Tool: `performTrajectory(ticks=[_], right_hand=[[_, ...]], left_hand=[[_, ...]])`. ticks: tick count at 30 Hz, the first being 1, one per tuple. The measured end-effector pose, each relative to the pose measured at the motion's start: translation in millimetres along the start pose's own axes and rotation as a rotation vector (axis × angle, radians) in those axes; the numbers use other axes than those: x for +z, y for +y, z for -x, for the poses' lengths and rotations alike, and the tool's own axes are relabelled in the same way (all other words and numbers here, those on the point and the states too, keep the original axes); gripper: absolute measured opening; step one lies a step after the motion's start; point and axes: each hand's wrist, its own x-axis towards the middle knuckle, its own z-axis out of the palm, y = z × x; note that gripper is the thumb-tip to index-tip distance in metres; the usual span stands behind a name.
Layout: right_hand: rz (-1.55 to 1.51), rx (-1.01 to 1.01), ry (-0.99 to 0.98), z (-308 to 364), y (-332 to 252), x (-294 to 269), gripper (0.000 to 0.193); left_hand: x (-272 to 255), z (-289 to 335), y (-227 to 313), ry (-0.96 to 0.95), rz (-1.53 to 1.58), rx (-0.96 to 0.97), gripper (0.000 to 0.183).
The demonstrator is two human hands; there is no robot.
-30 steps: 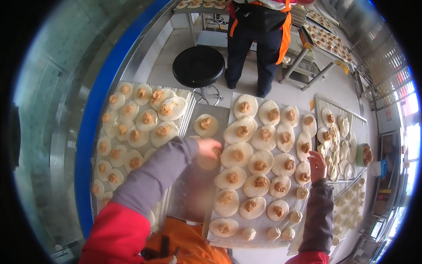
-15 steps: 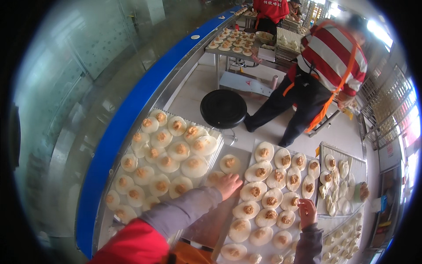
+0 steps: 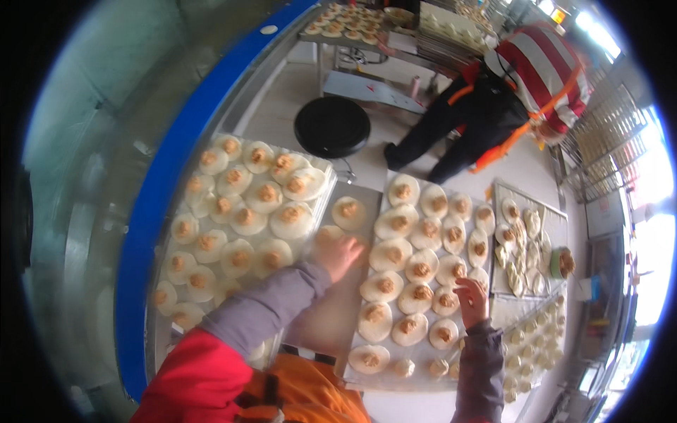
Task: The person assembles buns by placing filling onto dough discs, folding and pleating them into buns, and arranging them on trays. The person then carries a tray of finished buns to a large oven and places it inside.
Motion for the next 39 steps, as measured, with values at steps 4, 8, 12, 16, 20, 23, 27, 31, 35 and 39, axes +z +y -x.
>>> performTrajectory(ticks=[4,8,12,16,20,23,27,31,35,39], right_hand=[[-0.071,-0.101,0.025,-6,-35,21,0.027],[-0.071,-0.077,-0.187,-1,-82,76,0.023],[-0.037,-0.035,-0.668,-7,-127,159,0.027],[0.078,-0.166,-0.625,-25,-159,218,0.026],[-0.182,-0.037,-0.425,-51,-195,259,0.022],[-0.137,-0.112,-0.39,-76,-235,289,0.022],[-0.078,-0.217,-0.508,-122,-300,341,0.023],[0.148,-0.266,-0.64,-203,-357,407,0.028],[0.065,-0.299,-0.628,-306,-390,490,0.024],[0.449,-0.388,-0.544,-404,-404,572,0.028]], left_hand=[[-46,23,13,0.019,0.009,0.069,0.059],[-128,73,9,0.158,0.35,0.089,0.05],[-224,139,-43,0.202,0.423,-0.02,0.045],[-288,194,-129,0.277,0.636,-0.194,0.037],[-311,241,-229,0.348,0.706,-0.351,0.032],[-308,275,-286,0.407,0.83,-0.424,0.029],[-299,329,-329,0.451,1.009,-0.489,0.026],[-295,395,-345,0.56,1.263,-0.61,0.026],[-288,474,-348,0.663,1.28,-0.812,0.027],[-275,543,-347,0.776,1.242,-0.968,0.026]])
